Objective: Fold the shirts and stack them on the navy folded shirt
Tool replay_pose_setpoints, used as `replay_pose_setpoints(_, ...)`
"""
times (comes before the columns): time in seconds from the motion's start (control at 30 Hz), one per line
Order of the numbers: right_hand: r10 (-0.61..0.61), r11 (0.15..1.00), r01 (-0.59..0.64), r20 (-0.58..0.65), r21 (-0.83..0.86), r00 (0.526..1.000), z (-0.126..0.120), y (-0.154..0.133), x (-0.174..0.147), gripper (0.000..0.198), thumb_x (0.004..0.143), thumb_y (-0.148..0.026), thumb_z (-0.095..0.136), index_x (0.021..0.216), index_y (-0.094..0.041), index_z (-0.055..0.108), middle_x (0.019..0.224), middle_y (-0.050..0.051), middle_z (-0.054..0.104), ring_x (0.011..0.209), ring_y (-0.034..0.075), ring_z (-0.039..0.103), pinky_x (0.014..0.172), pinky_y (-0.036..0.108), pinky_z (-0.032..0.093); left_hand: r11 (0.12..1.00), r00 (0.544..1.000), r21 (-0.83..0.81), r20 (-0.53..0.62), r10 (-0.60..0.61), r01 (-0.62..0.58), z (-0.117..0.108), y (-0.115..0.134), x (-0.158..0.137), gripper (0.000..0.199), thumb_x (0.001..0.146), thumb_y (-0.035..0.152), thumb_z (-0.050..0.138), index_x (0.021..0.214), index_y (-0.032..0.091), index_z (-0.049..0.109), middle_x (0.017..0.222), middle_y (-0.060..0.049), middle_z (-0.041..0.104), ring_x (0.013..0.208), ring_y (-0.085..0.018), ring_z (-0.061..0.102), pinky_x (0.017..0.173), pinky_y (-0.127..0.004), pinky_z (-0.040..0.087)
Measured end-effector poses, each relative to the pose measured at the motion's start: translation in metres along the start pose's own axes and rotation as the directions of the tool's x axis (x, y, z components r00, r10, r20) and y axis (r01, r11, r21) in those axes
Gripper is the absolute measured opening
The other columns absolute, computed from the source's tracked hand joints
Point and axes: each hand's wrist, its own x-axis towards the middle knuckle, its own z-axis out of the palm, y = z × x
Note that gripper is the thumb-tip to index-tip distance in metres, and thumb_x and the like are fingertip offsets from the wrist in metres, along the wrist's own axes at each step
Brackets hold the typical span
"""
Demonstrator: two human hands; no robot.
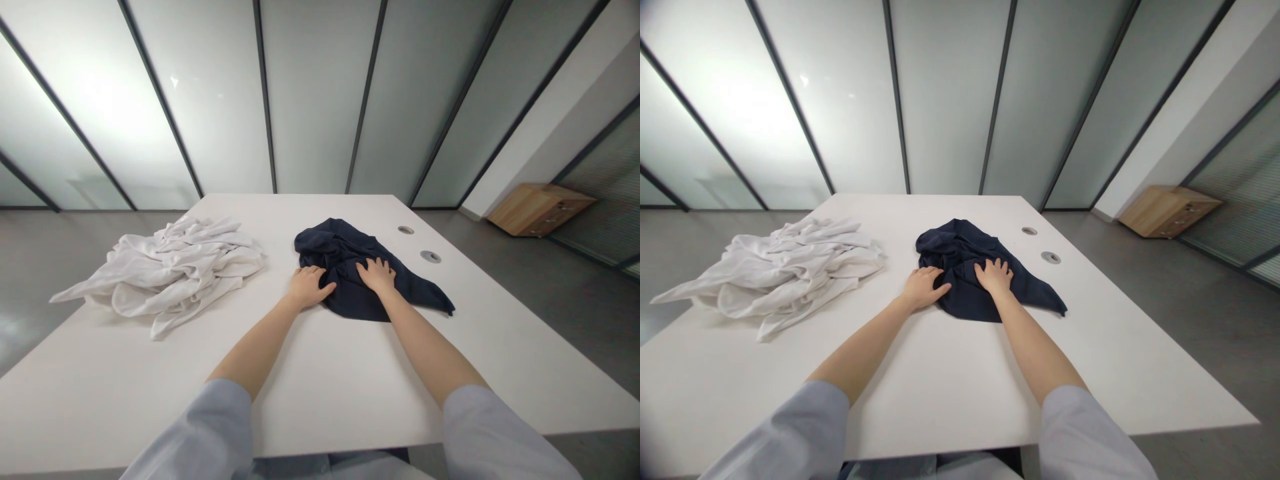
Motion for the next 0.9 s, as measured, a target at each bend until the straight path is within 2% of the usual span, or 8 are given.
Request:
replay_pose_setpoints(0.17,-0.173,0.984,0.171,0.034,0.048,0.984,-0.01,-0.003,-0.004,0.064,0.093,-0.058,0.026,0.132,-0.017,0.056,0.13,0.015,0.059,0.12,0.034,0.05,0.099,0.048,0.036,0.971,0.976,0.101,-0.033,-0.216,0.219,0.002,-0.018,0.005,0.05,0.081,0.034,0.053,0.13,0.025,0.052,0.136,-0.009,0.054,0.128,-0.029,0.044,0.112,-0.052,0.022)
replay_pose_setpoints(0.3,-0.508,0.86,0.507,-0.011,0.06,0.862,-0.013,-0.012,-0.012,0.047,0.094,-0.051,0.039,0.122,-0.021,0.062,0.124,0.008,0.062,0.112,0.024,0.056,0.097,0.035,0.039,0.893,0.876,0.124,-0.295,-0.383,0.432,-0.009,-0.035,0.006,0.051,0.075,0.014,0.05,0.126,0.023,0.055,0.134,-0.011,0.053,0.13,-0.031,0.039,0.107,-0.05,0.029)
replay_pose_setpoints(0.37,-0.603,0.798,0.602,0.025,0.019,0.798,-0.014,-0.02,-0.019,0.039,0.092,-0.049,0.044,0.106,-0.021,0.068,0.112,0.008,0.065,0.103,0.023,0.058,0.093,0.034,0.041,0.901,0.864,0.106,-0.35,-0.362,0.421,-0.013,-0.031,0.006,0.039,0.078,0.015,0.048,0.113,0.023,0.061,0.122,-0.011,0.059,0.12,-0.03,0.047,0.1,-0.046,0.035)
replay_pose_setpoints(0.43,-0.625,0.778,0.628,0.083,-0.024,0.776,-0.016,-0.027,-0.025,0.036,0.091,-0.049,0.047,0.094,-0.021,0.069,0.102,0.008,0.066,0.099,0.023,0.058,0.09,0.034,0.041,0.933,0.906,0.109,-0.303,-0.296,0.342,-0.014,-0.022,0.004,0.025,0.082,0.019,0.046,0.099,0.023,0.064,0.108,-0.009,0.063,0.108,-0.027,0.053,0.094,-0.043,0.039)
replay_pose_setpoints(0.57,-0.556,0.821,0.567,0.132,-0.065,0.821,-0.016,-0.031,-0.028,0.038,0.091,-0.05,0.048,0.109,-0.021,0.064,0.115,0.011,0.061,0.108,0.026,0.055,0.093,0.037,0.04,0.959,0.967,0.14,-0.111,-0.231,0.245,-0.006,-0.002,0.002,0.027,0.089,0.035,0.042,0.089,0.02,0.065,0.096,-0.009,0.066,0.098,-0.027,0.058,0.088,-0.043,0.041)
replay_pose_setpoints(0.73,-0.423,0.897,0.438,0.161,-0.068,0.892,-0.003,-0.02,-0.017,0.047,0.096,-0.043,0.034,0.137,-0.024,0.048,0.149,0.008,0.039,0.135,0.028,0.036,0.107,0.044,0.029,0.955,0.968,0.16,-0.077,-0.239,0.248,0.008,0.001,-0.001,0.052,0.088,0.06,0.039,0.105,0.018,0.066,0.115,-0.015,0.063,0.111,-0.032,0.055,0.099,-0.049,0.035)
replay_pose_setpoints(0.8,-0.361,0.925,0.373,0.131,-0.077,0.923,0.003,-0.016,-0.013,0.052,0.097,-0.046,0.031,0.143,-0.023,0.041,0.154,0.007,0.032,0.14,0.03,0.027,0.11,0.047,0.024,0.96,0.974,0.161,-0.052,-0.222,0.228,0.011,-0.004,-0.001,0.056,0.086,0.061,0.044,0.117,0.018,0.062,0.13,-0.016,0.057,0.121,-0.033,0.049,0.105,-0.052,0.03)
replay_pose_setpoints(0.9,-0.34,0.939,0.339,-0.004,-0.057,0.941,0.003,-0.011,-0.009,0.054,0.096,-0.049,0.032,0.138,-0.018,0.047,0.146,0.012,0.043,0.134,0.029,0.037,0.107,0.044,0.028,0.953,0.966,0.164,0.002,-0.258,0.254,0.008,-0.017,0.001,0.055,0.086,0.055,0.046,0.126,0.019,0.057,0.138,-0.015,0.052,0.13,-0.034,0.04,0.11,-0.056,0.023)
